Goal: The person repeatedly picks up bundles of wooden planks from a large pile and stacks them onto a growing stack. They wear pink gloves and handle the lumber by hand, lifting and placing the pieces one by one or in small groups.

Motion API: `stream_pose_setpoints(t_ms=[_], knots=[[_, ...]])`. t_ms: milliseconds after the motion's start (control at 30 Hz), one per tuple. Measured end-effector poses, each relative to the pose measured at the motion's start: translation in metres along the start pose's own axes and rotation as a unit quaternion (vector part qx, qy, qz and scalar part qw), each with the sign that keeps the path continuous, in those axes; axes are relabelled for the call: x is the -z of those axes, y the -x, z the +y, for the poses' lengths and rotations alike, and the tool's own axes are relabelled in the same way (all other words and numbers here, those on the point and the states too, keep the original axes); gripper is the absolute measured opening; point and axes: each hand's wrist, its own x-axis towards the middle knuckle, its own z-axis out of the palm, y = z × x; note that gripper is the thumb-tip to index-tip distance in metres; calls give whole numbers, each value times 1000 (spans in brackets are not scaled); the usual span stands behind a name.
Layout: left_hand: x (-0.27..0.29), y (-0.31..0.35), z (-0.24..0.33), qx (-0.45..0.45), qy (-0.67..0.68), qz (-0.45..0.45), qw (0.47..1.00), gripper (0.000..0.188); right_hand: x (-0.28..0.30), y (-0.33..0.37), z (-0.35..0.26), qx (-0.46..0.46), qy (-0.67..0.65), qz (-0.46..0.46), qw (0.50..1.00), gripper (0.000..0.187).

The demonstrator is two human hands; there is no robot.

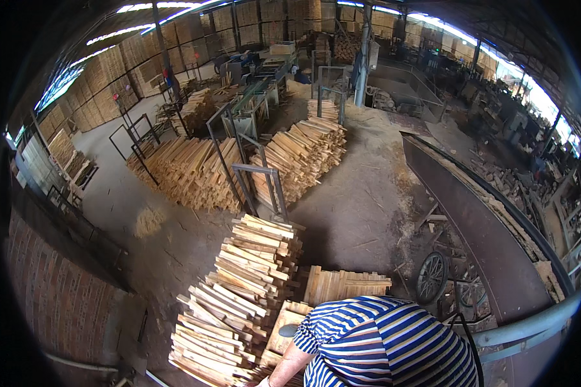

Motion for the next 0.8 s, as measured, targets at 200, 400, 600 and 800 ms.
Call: stream_pose_setpoints(t_ms=[200,400,600,800], knots=[[37,-120,-16,-30,-11,-67,997,48,38,-70,18,-74,-33,17,997,58],[54,-200,-12,-59,-10,-116,991,48,60,-106,17,-115,-53,25,992,58],[61,-239,-14,-79,-9,-151,985,47,59,-127,24,-142,-64,15,988,57],[65,-258,-26,-79,-7,-170,982,47,49,-144,32,-155,-61,-4,986,57]])
